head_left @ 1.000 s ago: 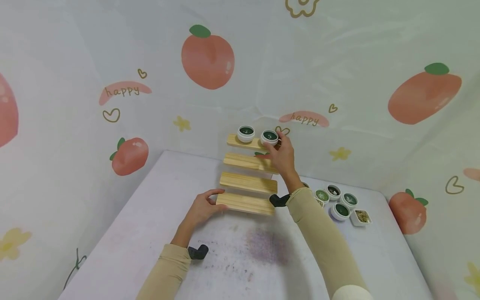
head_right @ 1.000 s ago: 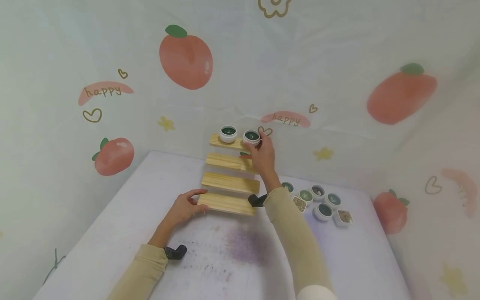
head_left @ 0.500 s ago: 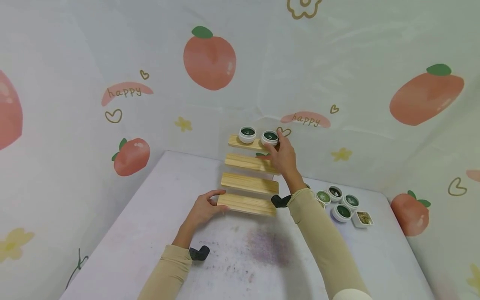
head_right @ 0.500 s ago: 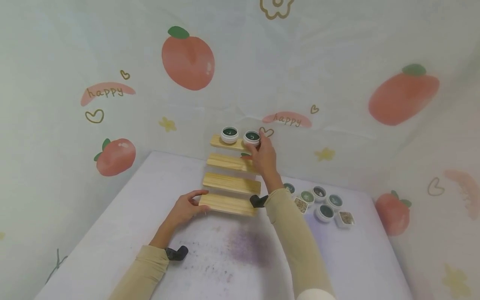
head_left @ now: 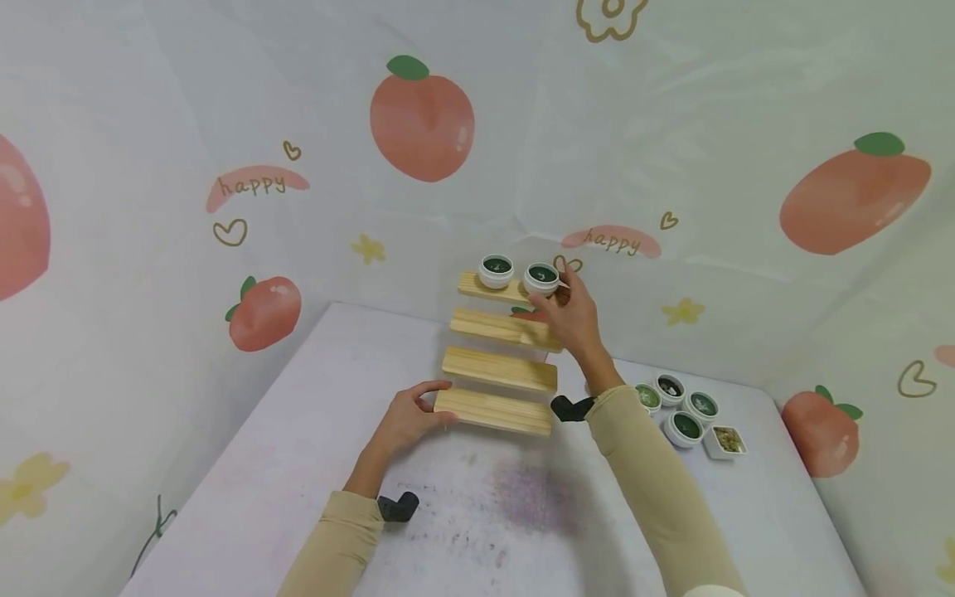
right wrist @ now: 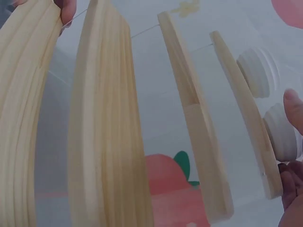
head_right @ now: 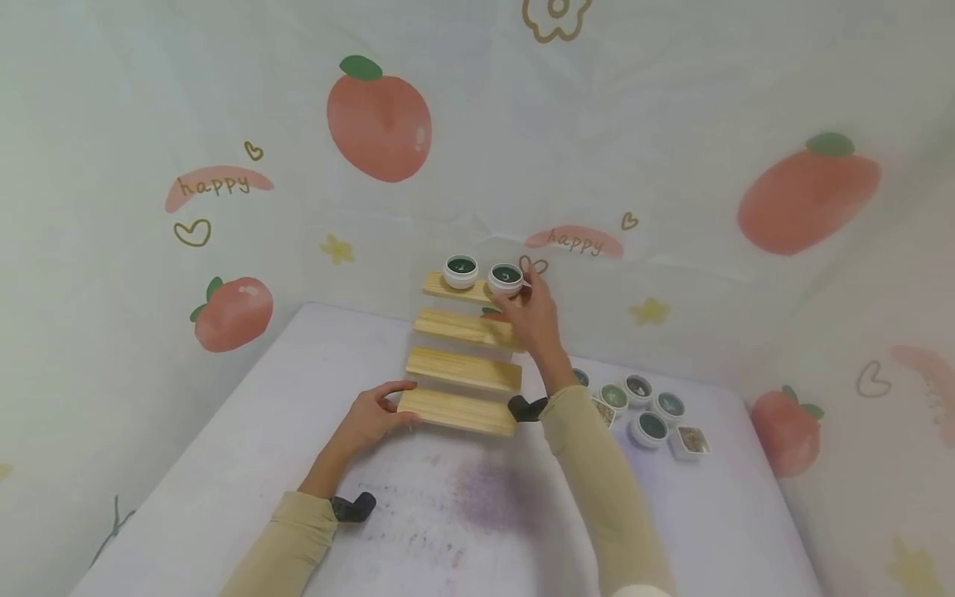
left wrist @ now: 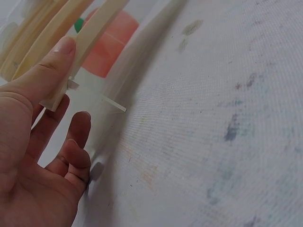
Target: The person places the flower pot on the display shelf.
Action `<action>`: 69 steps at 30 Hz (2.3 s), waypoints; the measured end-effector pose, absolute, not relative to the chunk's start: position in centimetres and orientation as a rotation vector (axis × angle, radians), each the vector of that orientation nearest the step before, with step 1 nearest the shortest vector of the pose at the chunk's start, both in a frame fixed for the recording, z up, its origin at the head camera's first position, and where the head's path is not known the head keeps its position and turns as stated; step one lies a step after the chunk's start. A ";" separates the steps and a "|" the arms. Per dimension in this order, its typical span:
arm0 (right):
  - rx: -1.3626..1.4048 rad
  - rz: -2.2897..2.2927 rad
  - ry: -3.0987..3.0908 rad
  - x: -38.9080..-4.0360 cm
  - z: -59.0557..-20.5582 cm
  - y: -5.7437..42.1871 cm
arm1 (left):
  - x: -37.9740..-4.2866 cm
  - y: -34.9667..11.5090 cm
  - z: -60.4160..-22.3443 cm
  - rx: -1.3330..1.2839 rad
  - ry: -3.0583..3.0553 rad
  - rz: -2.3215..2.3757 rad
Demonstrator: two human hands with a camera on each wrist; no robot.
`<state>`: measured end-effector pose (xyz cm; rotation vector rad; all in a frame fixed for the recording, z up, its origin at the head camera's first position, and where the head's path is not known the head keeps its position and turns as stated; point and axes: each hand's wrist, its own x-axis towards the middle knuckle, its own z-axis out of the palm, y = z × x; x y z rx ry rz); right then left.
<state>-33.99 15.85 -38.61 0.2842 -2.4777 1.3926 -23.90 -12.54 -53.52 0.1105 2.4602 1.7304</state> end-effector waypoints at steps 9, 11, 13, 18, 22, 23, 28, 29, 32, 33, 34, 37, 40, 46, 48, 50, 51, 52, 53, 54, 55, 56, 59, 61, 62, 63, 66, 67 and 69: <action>0.318 1.396 -2.402 -32.4 -38.8 18.1 | -24.0 -12.3 -53.8 0.121 2.481 1.714; 0.321 1.401 -2.410 -31.9 -38.8 18.8 | -24.0 -12.3 -53.8 0.114 2.488 1.707; 0.307 1.384 -2.432 -31.5 -38.9 19.6 | -24.0 -12.3 -53.8 0.109 2.487 1.710; 0.238 1.308 -2.479 -30.4 -39.3 21.6 | -24.1 -12.3 -53.8 0.107 2.483 1.720; 0.168 1.247 -2.523 -29.3 -39.9 23.0 | -24.1 -12.3 -53.8 0.111 2.484 1.719; 0.145 1.232 -2.534 -29.0 -40.1 23.4 | -24.1 -12.3 -53.8 0.109 2.486 1.715; 0.073 1.198 -2.566 -27.8 -41.3 25.3 | -24.1 -12.3 -53.6 0.113 2.496 1.702; 0.063 1.199 -2.567 -27.5 -41.6 25.7 | -24.1 -12.3 -53.6 0.116 2.497 1.702; 0.036 1.189 -2.586 -26.8 -42.5 26.8 | -24.1 -12.2 -53.6 0.126 2.487 1.718; 0.025 1.191 -2.587 -26.6 -42.8 27.0 | -24.1 -12.2 -53.7 0.126 2.486 1.722; 0.017 1.194 -2.588 -26.3 -43.1 27.3 | -24.1 -12.2 -53.7 0.126 2.487 1.720; 0.000 1.209 -2.585 -25.4 -44.2 27.9 | -24.1 -12.3 -53.8 0.126 2.492 1.720; -0.018 1.229 -2.579 -24.7 -45.3 28.5 | -24.1 -12.3 -53.9 0.129 2.495 1.717; -0.088 1.233 -2.559 -23.9 -47.5 29.4 | -24.3 -12.1 -54.0 0.150 2.487 1.742; -0.115 1.218 -2.545 -23.7 -48.1 29.5 | -24.4 -12.1 -54.1 0.157 2.485 1.743; -0.143 1.197 -2.538 -23.4 -48.8 29.6 | -24.4 -12.1 -54.2 0.160 2.485 1.741; -0.154 1.174 -2.541 -23.4 -49.1 29.6 | -24.4 -12.1 -54.3 0.158 2.485 1.742; -0.165 1.151 -2.545 -23.3 -49.5 29.6 | -24.4 -12.1 -54.3 0.154 2.486 1.742; -0.177 1.121 -2.551 -23.2 -49.8 29.6 | -24.4 -12.1 -54.4 0.150 2.486 1.743; -0.182 1.097 -2.553 -23.2 -50.2 29.5 | -24.4 -12.2 -54.4 0.145 2.487 1.742; -0.187 1.074 -2.553 -23.1 -50.5 29.5 | -24.4 -12.2 -54.4 0.139 2.488 1.739; -0.188 1.058 -2.546 -23.1 -50.7 29.4 | -24.4 -12.2 -54.4 0.137 2.484 1.741; -0.193 1.051 -2.514 -22.8 -51.1 29.3 | -24.3 -12.2 -54.3 0.140 2.489 1.730; -0.201 1.061 -2.501 -22.7 -51.4 29.2 | -24.4 -12.2 -54.3 0.149 2.497 1.723; -0.207 1.062 -2.502 -22.7 -51.5 29.2 | -24.4 -12.1 -54.2 0.152 2.500 1.723; -0.214 1.062 -2.507 -22.6 -51.7 29.2 | -24.4 -12.1 -54.2 0.152 2.508 1.719; -0.248 1.061 -2.518 -22.7 -52.2 29.2 | -24.4 -12.1 -54.2 0.148 2.514 1.717; -0.259 1.058 -2.522 -22.7 -52.4 29.1 | -24.4 -12.1 -54.1 0.144 2.515 1.715; -0.277 1.065 -2.520 -22.7 -52.8 29.1 | -24.4 -12.1 -54.1 0.136 2.515 1.714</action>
